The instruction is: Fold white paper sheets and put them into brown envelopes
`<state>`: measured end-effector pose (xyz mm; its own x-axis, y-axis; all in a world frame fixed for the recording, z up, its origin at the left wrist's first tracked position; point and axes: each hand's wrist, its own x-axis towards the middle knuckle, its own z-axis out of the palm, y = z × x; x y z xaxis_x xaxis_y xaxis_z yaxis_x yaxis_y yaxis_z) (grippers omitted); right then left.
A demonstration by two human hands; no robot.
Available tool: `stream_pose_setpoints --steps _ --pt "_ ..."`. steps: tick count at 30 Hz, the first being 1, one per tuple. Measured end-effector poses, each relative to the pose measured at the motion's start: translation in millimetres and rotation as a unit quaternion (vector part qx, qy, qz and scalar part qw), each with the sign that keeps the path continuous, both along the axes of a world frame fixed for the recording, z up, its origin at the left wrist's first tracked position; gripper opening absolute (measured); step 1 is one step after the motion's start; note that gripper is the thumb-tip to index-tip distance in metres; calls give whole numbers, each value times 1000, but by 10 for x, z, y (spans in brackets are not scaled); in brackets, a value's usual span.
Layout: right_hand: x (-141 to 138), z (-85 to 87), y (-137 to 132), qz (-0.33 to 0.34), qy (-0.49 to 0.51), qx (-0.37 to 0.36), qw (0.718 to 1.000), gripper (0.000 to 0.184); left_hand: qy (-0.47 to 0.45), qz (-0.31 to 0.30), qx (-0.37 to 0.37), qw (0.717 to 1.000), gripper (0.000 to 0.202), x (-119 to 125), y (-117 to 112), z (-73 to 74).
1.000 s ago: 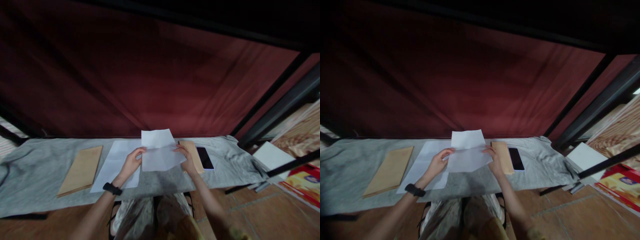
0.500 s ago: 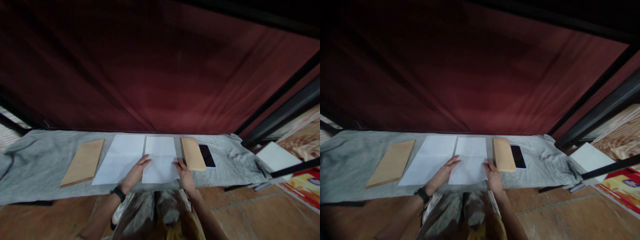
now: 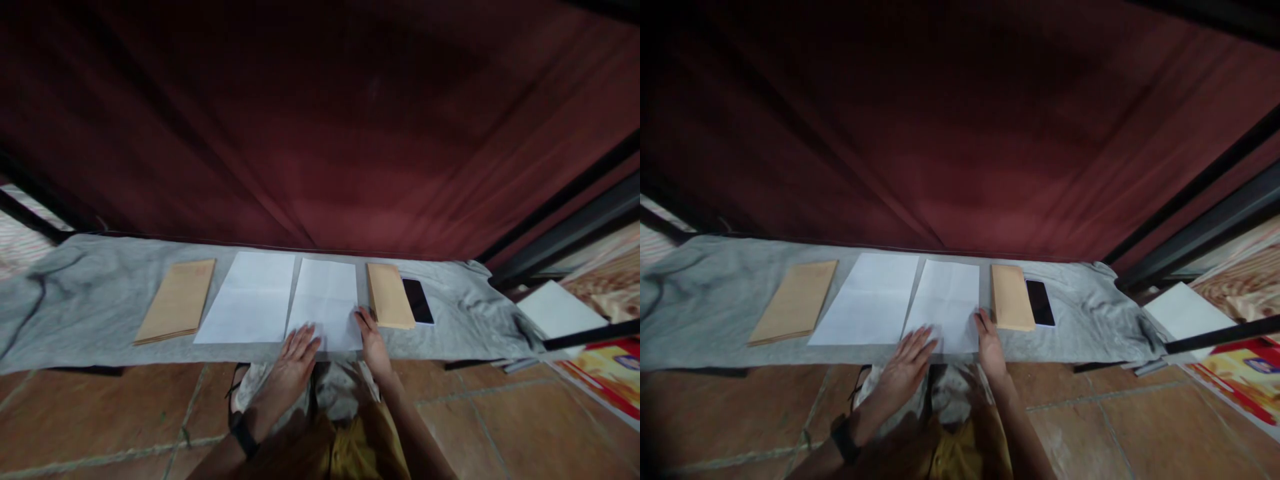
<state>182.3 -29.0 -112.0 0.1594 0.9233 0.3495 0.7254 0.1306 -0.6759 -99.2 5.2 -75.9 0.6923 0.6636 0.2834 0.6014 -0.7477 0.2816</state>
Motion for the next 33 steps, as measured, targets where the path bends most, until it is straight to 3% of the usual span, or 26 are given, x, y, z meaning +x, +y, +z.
stream_pose_setpoints --steps 6,11,18,21,26,33 --pt "-98 87 -45 -60 39 -15 997 50 -5 71 -39 997 39 133 145 -97" --pt "-267 176 -225 -143 83 -31 986 46 -13 91 -69 993 41 164 196 -77" --pt "-297 229 -228 -190 195 -75 959 49 2 89 -107 990 42 248 285 -1" --pt "-267 226 -203 -177 143 -62 972 44 1 82 -112 990 43 266 324 28" --pt "-293 254 -242 -173 -27 14 984 38 4 59 -115 992 44 244 349 27" --pt "-570 319 -17 -34 -132 42 990 43 11 53 -109 993 44 238 318 -5"
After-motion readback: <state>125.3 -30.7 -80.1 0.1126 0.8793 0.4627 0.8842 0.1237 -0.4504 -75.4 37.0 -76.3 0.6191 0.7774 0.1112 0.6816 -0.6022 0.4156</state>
